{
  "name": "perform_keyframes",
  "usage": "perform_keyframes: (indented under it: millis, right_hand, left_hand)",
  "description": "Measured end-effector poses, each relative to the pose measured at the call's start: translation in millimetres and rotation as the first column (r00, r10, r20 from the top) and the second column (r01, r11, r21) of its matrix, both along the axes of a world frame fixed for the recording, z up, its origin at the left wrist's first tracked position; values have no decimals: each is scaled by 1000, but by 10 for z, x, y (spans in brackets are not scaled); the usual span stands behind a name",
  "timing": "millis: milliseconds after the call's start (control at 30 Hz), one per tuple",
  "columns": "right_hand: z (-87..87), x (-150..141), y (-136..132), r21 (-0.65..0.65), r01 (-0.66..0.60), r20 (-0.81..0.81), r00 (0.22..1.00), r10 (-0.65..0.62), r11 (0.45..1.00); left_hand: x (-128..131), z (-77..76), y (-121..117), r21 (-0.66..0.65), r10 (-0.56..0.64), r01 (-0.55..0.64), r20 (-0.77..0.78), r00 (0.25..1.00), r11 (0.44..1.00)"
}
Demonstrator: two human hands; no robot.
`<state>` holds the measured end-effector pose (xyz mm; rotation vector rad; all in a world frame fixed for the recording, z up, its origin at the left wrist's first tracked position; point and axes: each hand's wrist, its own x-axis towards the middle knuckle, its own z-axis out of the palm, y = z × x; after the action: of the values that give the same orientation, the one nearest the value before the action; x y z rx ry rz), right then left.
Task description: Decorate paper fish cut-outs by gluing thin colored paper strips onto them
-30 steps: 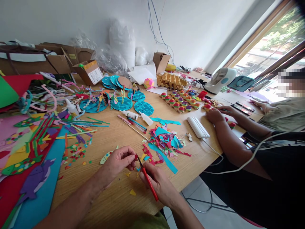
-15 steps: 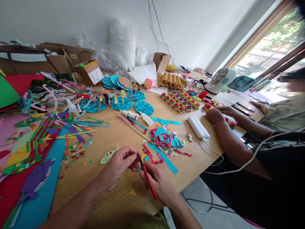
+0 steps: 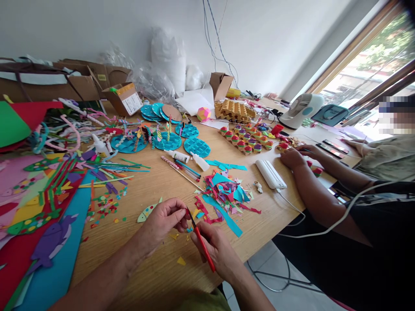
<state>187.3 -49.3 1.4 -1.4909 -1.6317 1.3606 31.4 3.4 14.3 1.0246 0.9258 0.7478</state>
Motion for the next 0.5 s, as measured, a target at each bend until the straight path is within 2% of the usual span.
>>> perform_keyframes:
  millis: [333, 500]
  right_hand:
    - [0, 15, -2, 20, -18, 64, 998, 16, 1000]
    - [-16, 19, -5, 15, -2, 59, 998, 1, 1000]
  left_hand:
    - [-18, -3, 8, 17, 18, -18, -13, 1000, 1000]
    - [-23, -44, -3, 18, 15, -15, 30, 999, 1000]
